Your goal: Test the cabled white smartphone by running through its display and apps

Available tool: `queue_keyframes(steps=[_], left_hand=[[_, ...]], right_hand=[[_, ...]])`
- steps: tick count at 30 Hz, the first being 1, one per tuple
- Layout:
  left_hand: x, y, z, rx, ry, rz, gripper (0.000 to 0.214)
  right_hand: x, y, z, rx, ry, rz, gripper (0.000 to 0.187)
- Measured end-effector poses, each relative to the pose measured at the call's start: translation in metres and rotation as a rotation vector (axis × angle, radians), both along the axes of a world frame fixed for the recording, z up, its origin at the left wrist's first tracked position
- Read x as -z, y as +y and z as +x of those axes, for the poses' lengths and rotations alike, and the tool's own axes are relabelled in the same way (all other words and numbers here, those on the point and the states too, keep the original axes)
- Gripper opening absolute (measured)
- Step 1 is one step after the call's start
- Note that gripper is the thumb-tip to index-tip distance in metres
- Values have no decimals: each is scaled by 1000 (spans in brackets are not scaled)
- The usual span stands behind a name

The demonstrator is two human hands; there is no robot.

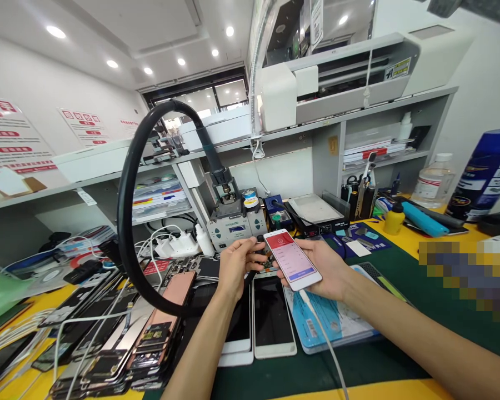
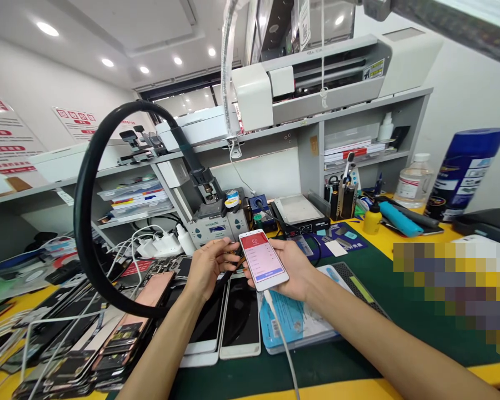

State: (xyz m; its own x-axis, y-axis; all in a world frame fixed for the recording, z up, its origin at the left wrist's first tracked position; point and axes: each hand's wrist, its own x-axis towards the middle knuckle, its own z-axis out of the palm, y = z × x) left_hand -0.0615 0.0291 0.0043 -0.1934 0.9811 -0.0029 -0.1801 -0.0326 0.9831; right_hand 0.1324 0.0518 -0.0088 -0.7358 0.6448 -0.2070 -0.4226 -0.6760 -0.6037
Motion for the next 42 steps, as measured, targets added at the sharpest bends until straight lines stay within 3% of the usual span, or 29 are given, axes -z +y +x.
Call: queue_keyframes(steps=[8, 21, 35, 42], left_hand=[[-2, -5, 7, 14, 46, 91, 30], [-3, -6, 7, 85, -82, 35, 16], [1, -5, 6, 86, -58, 73, 12], [4, -5, 8, 144, -147, 67, 15]], right_hand=[[-5, -1, 1, 76, -26, -23, 37], [-5, -3, -1, 117, -135, -45, 33], [-7, -8, -5, 109, -173, 23, 39], [-7, -9, -5, 71, -135, 55, 41]])
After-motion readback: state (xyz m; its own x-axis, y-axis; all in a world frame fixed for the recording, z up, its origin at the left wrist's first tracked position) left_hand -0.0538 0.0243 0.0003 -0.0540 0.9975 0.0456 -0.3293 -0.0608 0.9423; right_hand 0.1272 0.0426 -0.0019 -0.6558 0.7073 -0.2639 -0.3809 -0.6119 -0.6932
